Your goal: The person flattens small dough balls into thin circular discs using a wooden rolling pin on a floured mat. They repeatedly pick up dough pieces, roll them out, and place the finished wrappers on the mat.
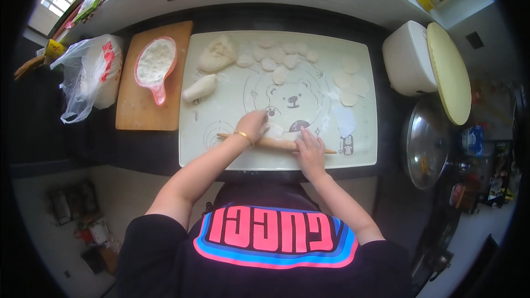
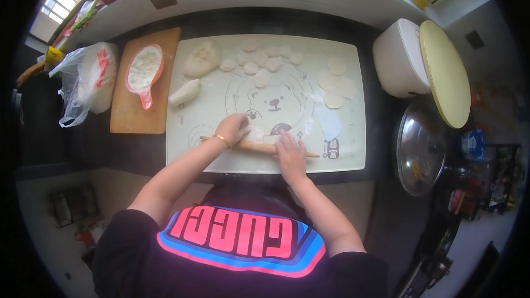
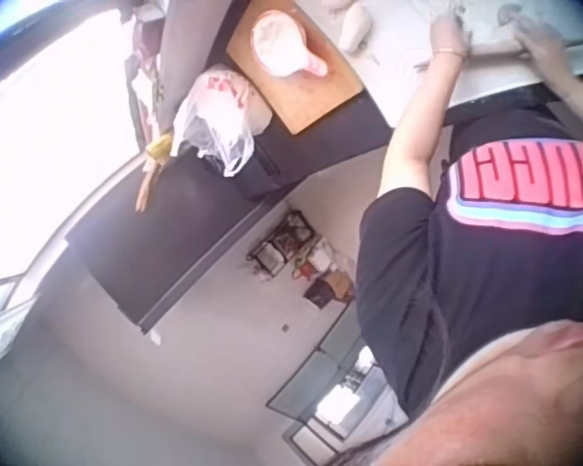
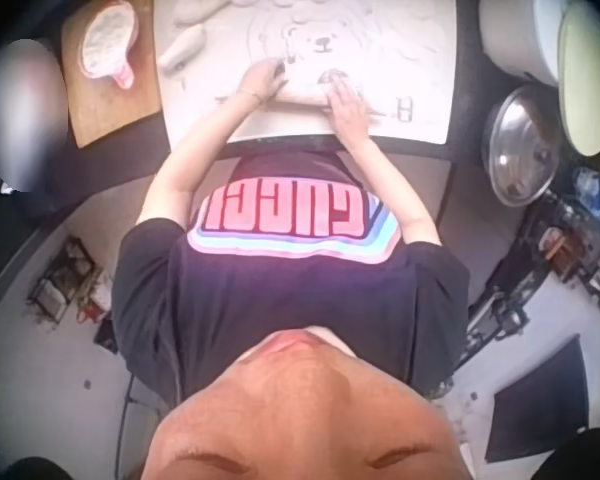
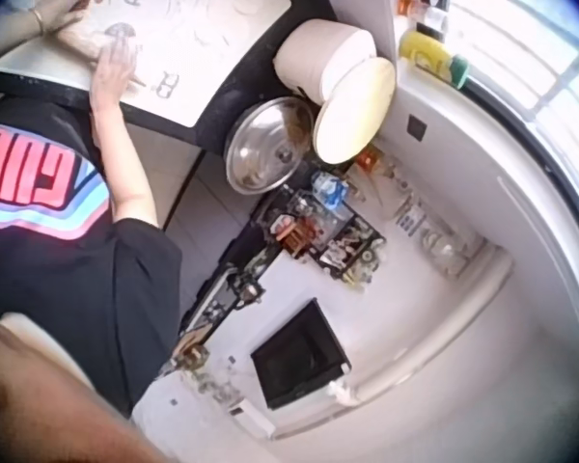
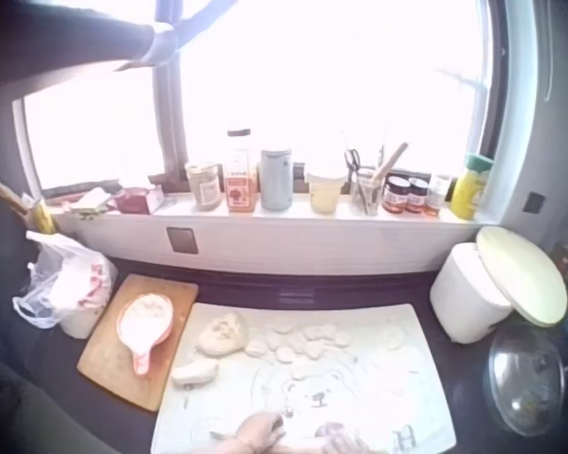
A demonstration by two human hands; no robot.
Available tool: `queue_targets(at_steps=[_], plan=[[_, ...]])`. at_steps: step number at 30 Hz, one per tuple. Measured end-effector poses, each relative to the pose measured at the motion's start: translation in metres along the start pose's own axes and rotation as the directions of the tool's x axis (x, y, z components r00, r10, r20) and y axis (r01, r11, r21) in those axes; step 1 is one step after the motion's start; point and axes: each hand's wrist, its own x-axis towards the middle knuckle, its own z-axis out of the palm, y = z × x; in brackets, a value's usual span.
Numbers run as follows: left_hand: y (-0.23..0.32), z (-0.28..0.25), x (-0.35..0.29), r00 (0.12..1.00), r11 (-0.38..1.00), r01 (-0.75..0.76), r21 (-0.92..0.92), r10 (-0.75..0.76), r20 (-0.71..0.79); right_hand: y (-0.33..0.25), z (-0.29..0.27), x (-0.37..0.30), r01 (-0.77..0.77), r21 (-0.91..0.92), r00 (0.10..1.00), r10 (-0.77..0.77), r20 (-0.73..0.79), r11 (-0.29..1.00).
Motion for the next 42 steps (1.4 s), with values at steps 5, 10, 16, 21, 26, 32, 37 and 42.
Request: queue_targets(at_steps=[5, 10, 16, 21, 26, 32, 37, 42], plan=[[-0.02, 0.023, -0.072, 0.941, 0.96, -0.042, 0.279, 0.131, -0.311, 0.002, 0.006, -0.016, -0.036, 0.071, 0.999, 0.034, 0.032, 0.997], [-0.028, 0.002, -0.038, 0.933, 0.883, 0.009, 0.469, 0.161, -0.321, 0.001, 0.003, 0.026, -0.097, -0.083, 0.995, 0.095, -0.029, 0.992], [-0.035, -0.01, 0.0, 0.95, 0.866, -0.017, 0.499, 0.169, -0.261, -0.002, 0.006, 0.043, -0.25, -0.149, 0.965, 0.258, 0.038, 0.957], [-0.047, -0.01, -0.016, 0.959, 0.866, -0.027, 0.5, 0.164, -0.232, -0.019, 0.003, 0.036, -0.205, -0.132, 0.977, 0.211, 0.037, 0.97], [-0.045, -0.018, 0.022, 0.93, 0.884, 0.015, 0.467, 0.159, -0.331, 0.0, 0.0, 0.09, -0.285, -0.121, 0.957, 0.276, -0.086, 0.951], [-0.059, -0.007, -0.043, 0.982, 0.893, -0.046, 0.448, 0.123, -0.145, -0.021, 0.015, 0.037, -0.141, -0.112, 0.99, 0.137, -0.046, 0.984], [-0.049, -0.015, 0.008, 0.94, 0.91, 0.079, 0.406, 0.067, -0.334, 0.001, 0.008, 0.095, -0.202, -0.161, 0.979, 0.193, -0.071, 0.966], [-0.03, -0.016, 0.009, 0.948, 0.95, -0.291, 0.115, 0.302, -0.097, -0.003, 0.024, 0.033, -0.064, -0.023, 0.99, 0.061, -0.131, 0.998]])
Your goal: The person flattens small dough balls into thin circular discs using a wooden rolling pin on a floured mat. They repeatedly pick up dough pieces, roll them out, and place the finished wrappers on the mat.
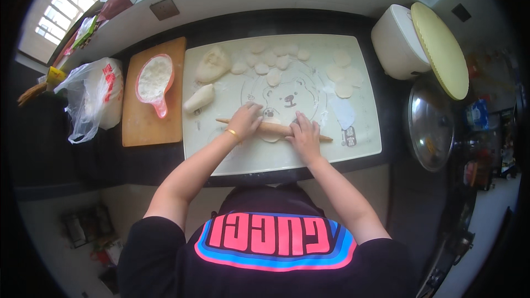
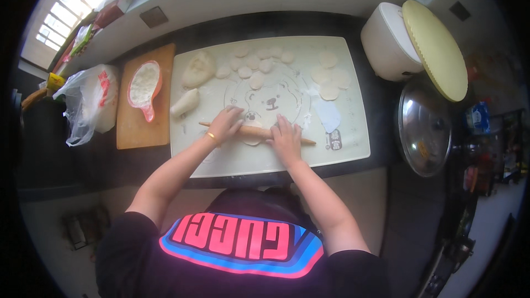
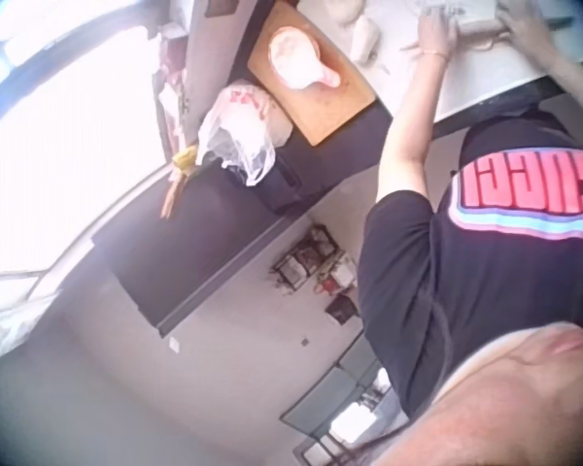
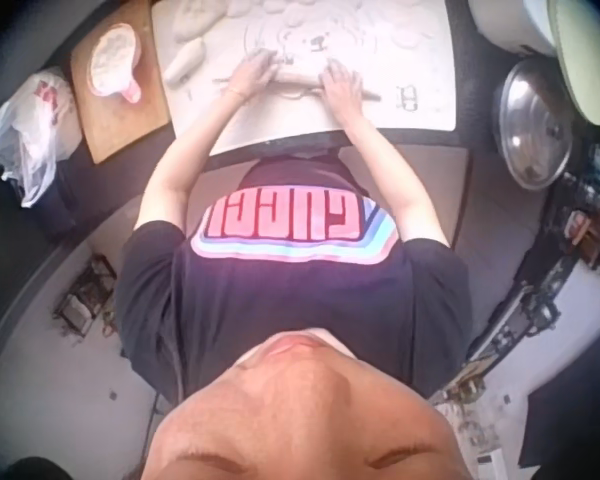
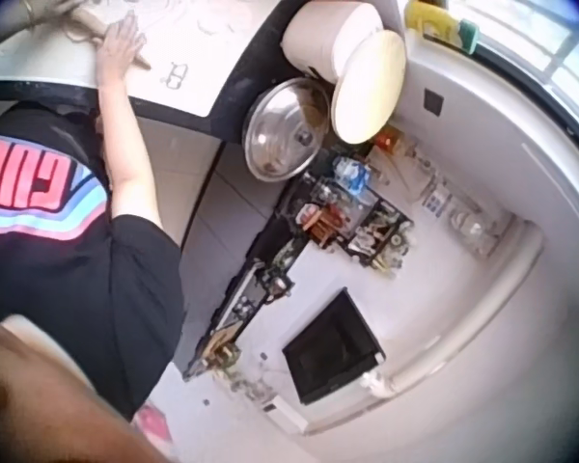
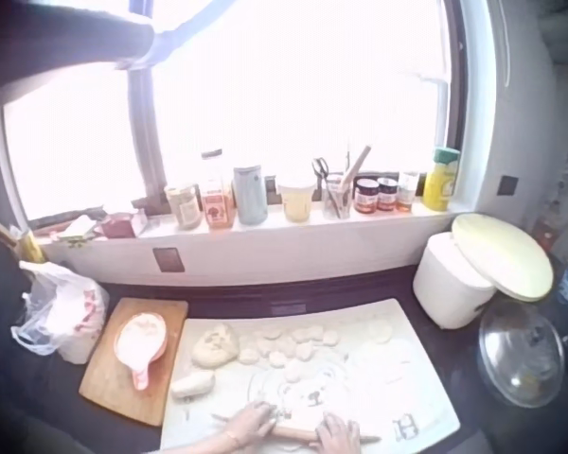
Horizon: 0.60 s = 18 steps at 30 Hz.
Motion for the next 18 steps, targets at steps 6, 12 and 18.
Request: queue_targets(at_steps=[6, 12, 18], plan=[[0.028, 0.016, 0.008, 0.986, 0.989, 0.147, -0.027, -0.144, 0.087, -0.012, -0.021, -0.028, -0.002, 0.013, 1.0, 0.002, 0.01, 1.0], [0.032, 0.029, -0.08, 0.958, 0.969, 0.209, 0.131, -0.177, -0.224, -0.012, -0.02, -0.057, -0.08, 0.048, 0.995, 0.077, 0.062, 0.996], [0.008, 0.01, -0.023, 0.956, 0.874, 0.255, 0.412, -0.165, -0.243, -0.007, -0.014, 0.025, -0.158, -0.047, 0.985, 0.161, 0.065, 0.986]])
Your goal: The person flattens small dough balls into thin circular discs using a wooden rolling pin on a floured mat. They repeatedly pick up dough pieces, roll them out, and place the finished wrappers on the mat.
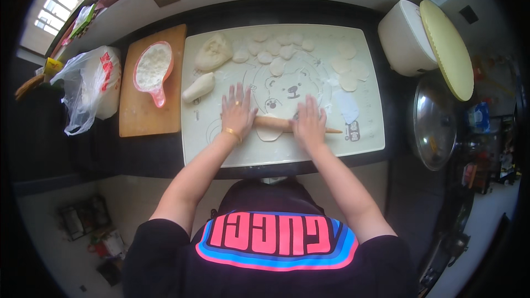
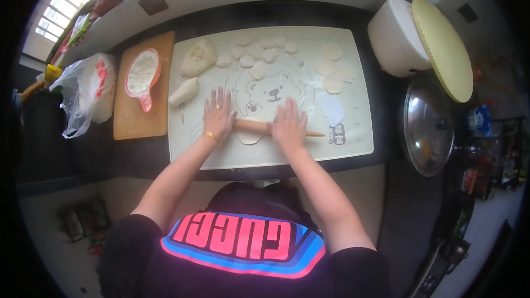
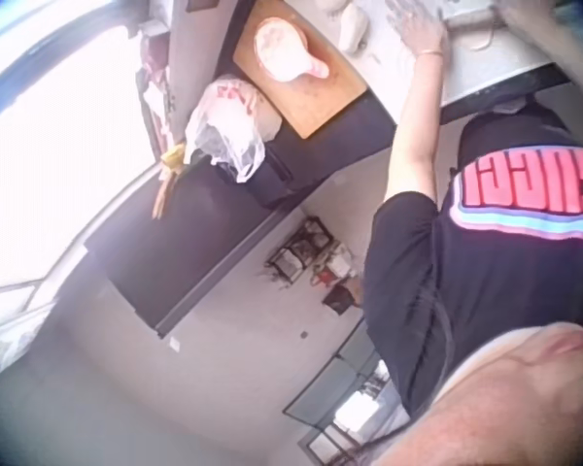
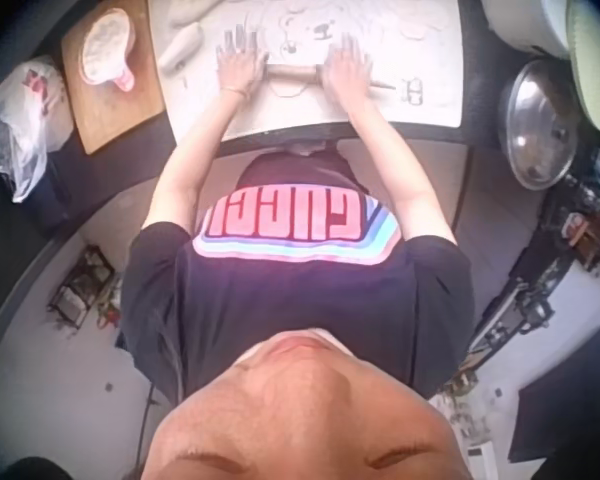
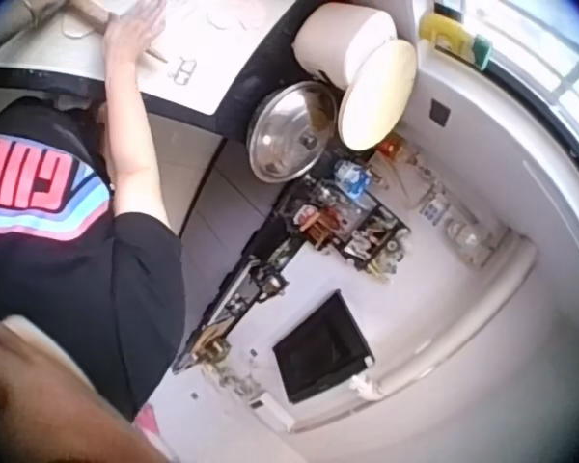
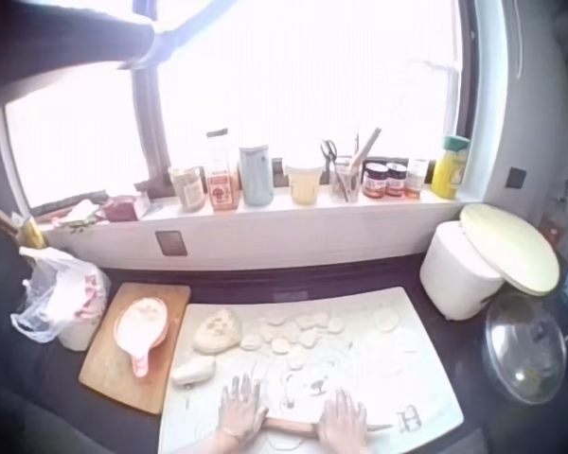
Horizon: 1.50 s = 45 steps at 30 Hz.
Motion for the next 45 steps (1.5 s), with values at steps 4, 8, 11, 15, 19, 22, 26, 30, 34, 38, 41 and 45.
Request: queue_targets(at_steps=[4, 8, 11, 15, 19, 22, 26, 30, 34, 38, 41, 45], plan=[[-0.011, 0.009, 0.038, 0.995, 0.995, -0.098, -0.004, 0.097, -0.025, 0.003, 0.002, 0.015, -0.16, 0.021, 0.986, 0.159, 0.048, 0.987], [-0.017, -0.005, -0.004, 0.971, 0.981, -0.192, 0.021, 0.186, 0.151, -0.014, -0.015, -0.059, 0.152, -0.014, 0.978, -0.149, 0.147, 0.988], [-0.01, -0.002, 0.003, 0.982, 0.981, -0.18, -0.068, 0.183, 0.04, -0.002, 0.004, -0.028, 0.09, -0.026, 0.996, -0.091, -0.025, 0.996], [0.008, -0.006, 0.046, 0.885, 0.844, -0.239, -0.479, 0.393, 0.25, 0.013, 0.002, -0.017, 0.145, 0.037, 0.989, -0.145, 0.008, 0.989], [0.015, 0.0, 0.034, 0.896, 0.871, -0.267, -0.413, 0.382, 0.227, 0.013, -0.001, -0.037, 0.151, 0.024, 0.988, -0.15, -0.049, 0.988], [-0.003, -0.004, -0.003, 0.928, 0.881, -0.345, -0.324, 0.372, 0.025, 0.007, -0.013, -0.057, 0.177, -0.014, 0.983, -0.178, -0.054, 0.984], [-0.008, -0.013, -0.022, 0.918, 0.857, -0.358, -0.371, 0.395, 0.026, 0.011, -0.021, -0.089, 0.185, 0.015, 0.982, -0.186, 0.043, 0.983], [0.019, 0.005, 0.01, 0.937, 0.822, -0.225, -0.524, 0.329, 0.114, 0.016, -0.024, -0.097, 0.201, 0.054, 0.979, -0.202, 0.017, 0.978], [0.027, 0.005, 0.016, 0.917, 0.907, -0.08, -0.412, 0.229, 0.327, 0.012, -0.028, -0.087, 0.237, 0.058, 0.971, -0.239, 0.017, 0.97], [0.008, -0.01, -0.03, 0.957, 0.959, 0.065, -0.276, 0.018, 0.29, 0.011, -0.022, -0.082, 0.203, 0.06, 0.978, -0.206, 0.035, 0.977], [-0.017, -0.011, -0.06, 0.998, 0.976, 0.01, -0.218, 0.003, 0.058, 0.005, -0.011, -0.067, 0.22, 0.044, 0.974, -0.222, 0.034, 0.974], [-0.028, 0.003, -0.039, 0.999, 0.997, 0.04, -0.072, -0.041, -0.021, 0.002, 0.005, -0.025, 0.245, -0.071, 0.967, -0.249, -0.051, 0.967]])
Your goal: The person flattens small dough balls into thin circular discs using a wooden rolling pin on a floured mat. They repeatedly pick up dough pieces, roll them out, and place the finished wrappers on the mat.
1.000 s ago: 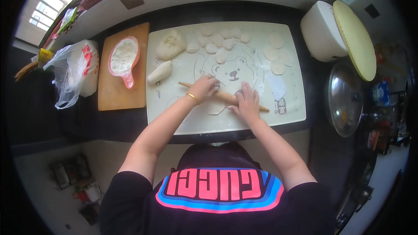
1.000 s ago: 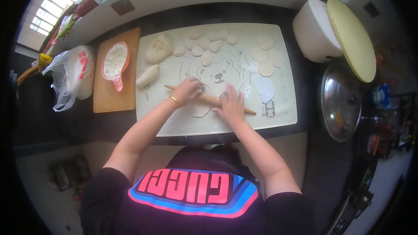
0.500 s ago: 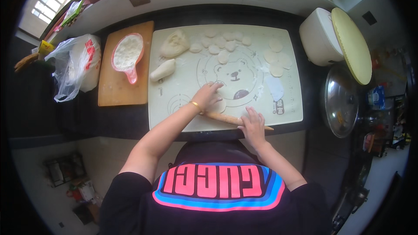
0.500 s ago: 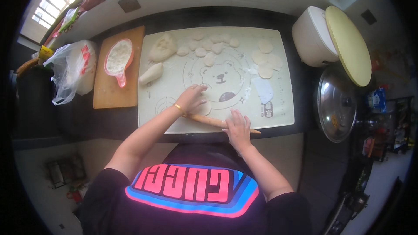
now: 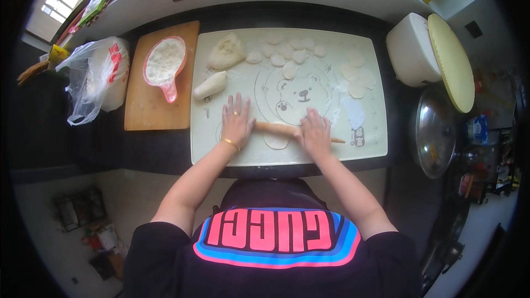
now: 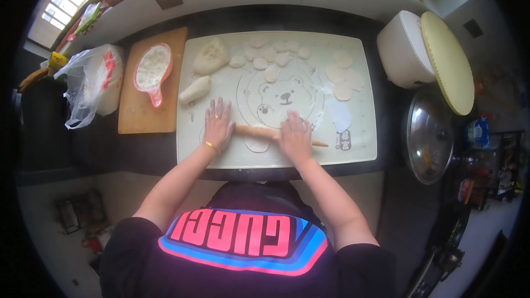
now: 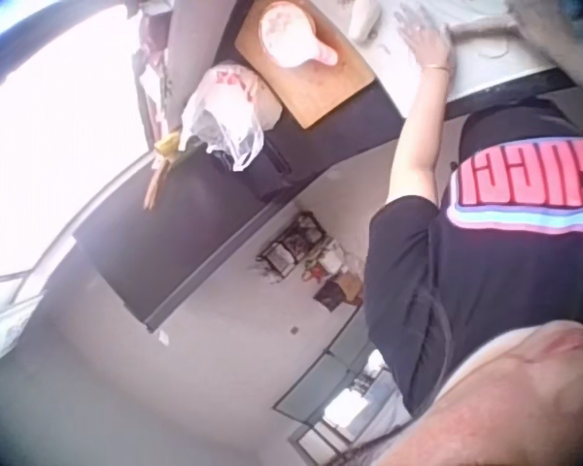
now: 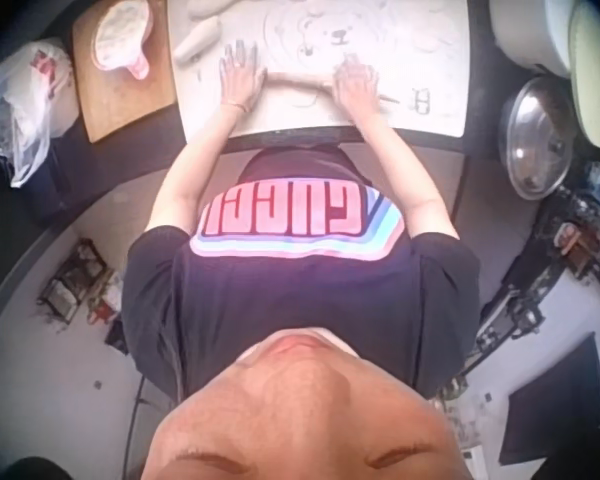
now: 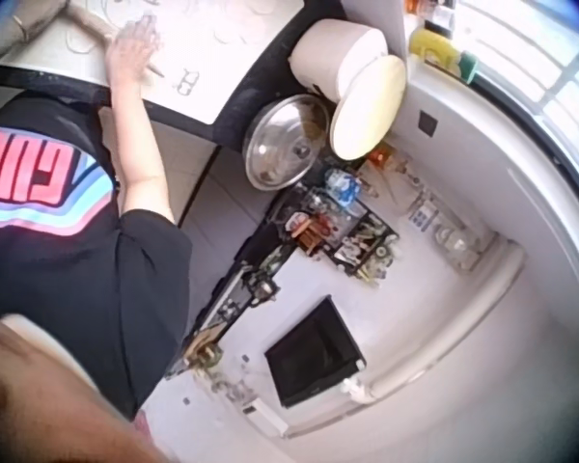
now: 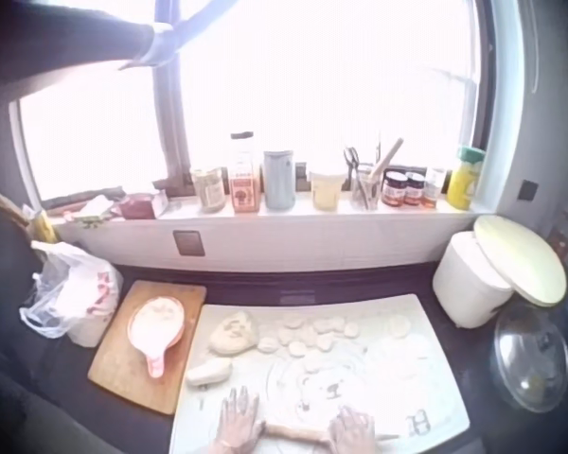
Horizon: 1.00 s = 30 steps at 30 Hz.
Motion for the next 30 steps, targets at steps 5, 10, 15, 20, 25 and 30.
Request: queue_targets(at_steps=[5, 10, 15, 20, 25, 30], plan=[[-0.003, 0.004, 0.016, 0.997, 0.999, 0.038, 0.024, -0.039, 0.07, 0.003, -0.014, 0.028, -0.053, 0.009, 0.998, 0.053, 0.038, 0.999], [0.001, -0.013, -0.037, 0.972, 0.99, -0.131, 0.051, 0.118, 0.204, -0.003, -0.005, -0.033, 0.021, 0.118, 1.0, -0.021, -0.008, 0.993], [0.021, -0.014, -0.043, 0.935, 0.959, -0.278, 0.056, 0.257, 0.244, -0.017, -0.007, -0.063, -0.066, 0.097, 0.998, 0.067, -0.003, 0.993], [0.036, 0.001, 0.035, 0.99, 0.981, -0.139, 0.135, 0.139, 0.013, 0.013, 0.008, -0.01, -0.277, -0.033, 0.959, 0.275, -0.063, 0.96], [0.029, 0.006, 0.053, 0.996, 0.997, -0.077, -0.028, 0.078, 0.052, 0.021, -0.002, 0.011, -0.301, 0.019, 0.952, 0.302, -0.049, 0.953], [0.014, 0.0, -0.023, 0.94, 0.946, -0.311, 0.092, 0.293, 0.175, -0.007, -0.005, -0.063, -0.076, 0.053, 0.992, 0.08, -0.099, 0.996]])
